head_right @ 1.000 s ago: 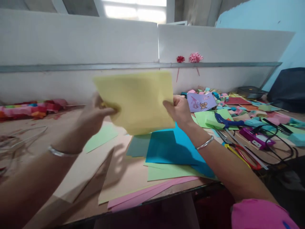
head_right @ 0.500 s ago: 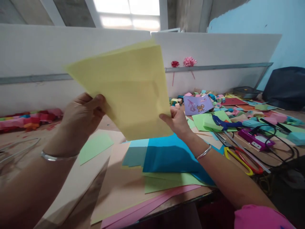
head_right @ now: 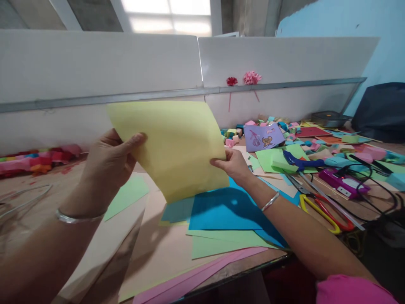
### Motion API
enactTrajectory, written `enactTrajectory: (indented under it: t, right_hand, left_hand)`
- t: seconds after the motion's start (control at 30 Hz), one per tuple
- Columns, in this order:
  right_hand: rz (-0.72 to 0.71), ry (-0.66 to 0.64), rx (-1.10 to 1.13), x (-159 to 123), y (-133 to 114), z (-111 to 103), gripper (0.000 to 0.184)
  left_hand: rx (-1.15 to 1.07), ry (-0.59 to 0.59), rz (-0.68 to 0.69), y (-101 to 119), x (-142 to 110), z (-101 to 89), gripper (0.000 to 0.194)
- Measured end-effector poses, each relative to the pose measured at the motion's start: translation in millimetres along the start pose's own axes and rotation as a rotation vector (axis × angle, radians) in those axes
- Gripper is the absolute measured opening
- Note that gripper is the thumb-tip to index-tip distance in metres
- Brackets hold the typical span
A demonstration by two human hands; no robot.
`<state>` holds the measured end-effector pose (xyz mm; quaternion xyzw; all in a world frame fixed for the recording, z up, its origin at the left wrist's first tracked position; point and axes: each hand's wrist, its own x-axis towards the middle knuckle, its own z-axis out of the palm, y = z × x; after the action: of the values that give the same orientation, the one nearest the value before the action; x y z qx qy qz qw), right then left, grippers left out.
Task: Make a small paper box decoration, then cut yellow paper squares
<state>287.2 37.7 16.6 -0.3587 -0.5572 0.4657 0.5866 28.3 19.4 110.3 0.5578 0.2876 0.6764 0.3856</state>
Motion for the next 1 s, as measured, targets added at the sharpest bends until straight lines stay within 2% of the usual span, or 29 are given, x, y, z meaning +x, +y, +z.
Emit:
enactTrajectory:
  t: [0.2,0.4,0.53,0.7,0.83,0.9,1.0]
  right_hand:
    - [0.073,-0.020,0.003,-3.4,2.3,5.4,0.039]
    - [0.013,-0.084,-0.004,-5.7,-2.5,6.6,0.038]
    - [-0.029,-0.037,0.044,-7.1,-8.8,5.3,0.037]
    - [-0.084,-0.081,0.004,-9.9,-10.3,1.9,0.033]
    - [-0.004,-0.122,-0.020,-11.0,2.5,3.5,0.038]
    - [0.019,-0.104,-0.041,-10.7,6.2,4.7,0.041]
    - [-0.022,-0.076,-0.057,-9.7,6.8,5.1,0.040]
  left_hand:
    - [0.067,0.030,-0.121,-6.0,-8.7,-6.2,0.034]
    - [0.085,-0.016,-0.022,0.3,-6.0,-5.9,0.030]
    - [0.093,-0.086,-0.020,7.1,-0.8,-3.2,0.031]
    - [0.108,-0.131,0.099,16.7,5.9,0.9,0.040]
    - [0.113,-0.073,0.104,15.9,8.8,1.8,0.044]
    - [0.117,-0.031,0.079,15.2,9.9,1.5,0.038]
    - [0.115,-0.016,0.093,14.6,12.1,0.1,0.028]
